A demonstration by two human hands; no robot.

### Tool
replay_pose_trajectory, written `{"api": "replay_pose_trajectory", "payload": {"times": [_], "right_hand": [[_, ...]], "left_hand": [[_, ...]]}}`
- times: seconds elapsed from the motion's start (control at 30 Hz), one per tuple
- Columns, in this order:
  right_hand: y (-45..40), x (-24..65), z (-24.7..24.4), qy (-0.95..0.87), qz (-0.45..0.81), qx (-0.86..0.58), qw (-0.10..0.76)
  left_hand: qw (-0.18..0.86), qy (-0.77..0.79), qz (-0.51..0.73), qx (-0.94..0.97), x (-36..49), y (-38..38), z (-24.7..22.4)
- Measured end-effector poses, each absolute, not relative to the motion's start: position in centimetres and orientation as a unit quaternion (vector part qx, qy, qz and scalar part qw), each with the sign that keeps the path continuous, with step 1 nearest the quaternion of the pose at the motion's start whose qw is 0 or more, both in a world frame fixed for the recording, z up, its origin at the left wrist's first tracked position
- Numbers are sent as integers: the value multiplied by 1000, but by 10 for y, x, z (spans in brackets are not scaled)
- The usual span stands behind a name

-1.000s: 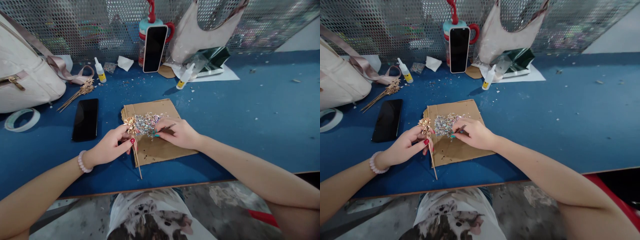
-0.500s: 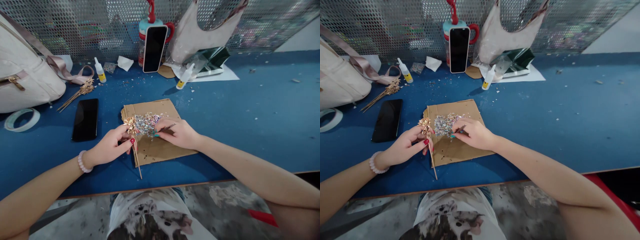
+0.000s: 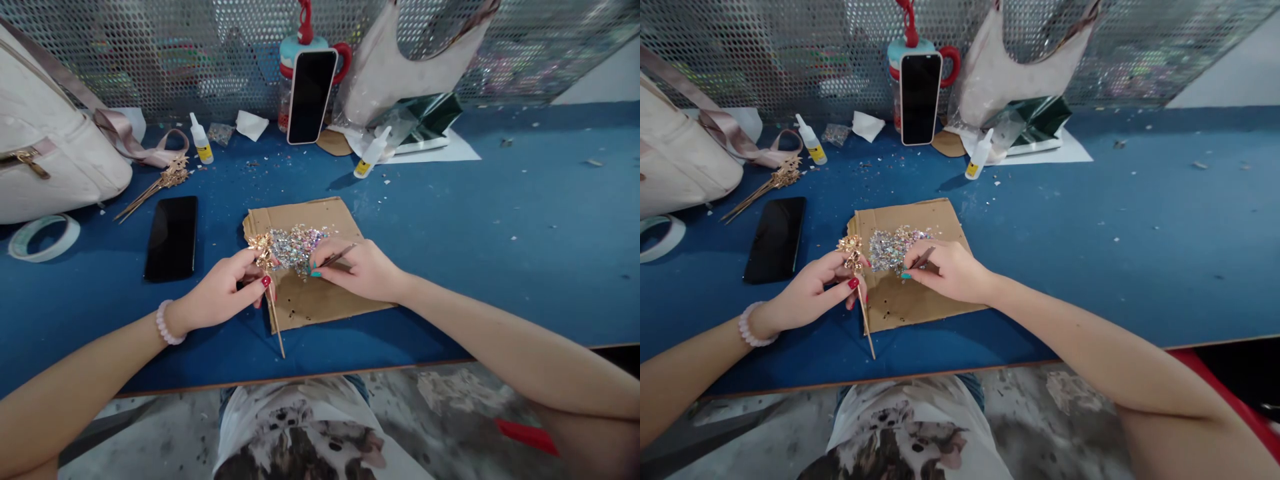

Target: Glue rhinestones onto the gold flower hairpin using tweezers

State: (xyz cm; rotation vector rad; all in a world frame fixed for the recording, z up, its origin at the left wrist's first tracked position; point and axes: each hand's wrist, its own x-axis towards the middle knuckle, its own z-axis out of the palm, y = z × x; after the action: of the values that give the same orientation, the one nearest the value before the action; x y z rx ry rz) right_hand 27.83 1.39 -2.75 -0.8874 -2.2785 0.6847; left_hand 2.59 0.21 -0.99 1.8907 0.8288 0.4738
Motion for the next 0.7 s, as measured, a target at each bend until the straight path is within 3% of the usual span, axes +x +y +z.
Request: {"api": "replay_pose_trajectory", "payload": {"times": [0.27, 0.7], "right_hand": [[11, 273, -26, -860, 296, -327, 256], [12, 276, -29, -867, 254, -315, 290]], "left_hand": [[499, 332, 200, 775, 25, 3, -11], [495, 336, 195, 777, 25, 3, -12]]}}
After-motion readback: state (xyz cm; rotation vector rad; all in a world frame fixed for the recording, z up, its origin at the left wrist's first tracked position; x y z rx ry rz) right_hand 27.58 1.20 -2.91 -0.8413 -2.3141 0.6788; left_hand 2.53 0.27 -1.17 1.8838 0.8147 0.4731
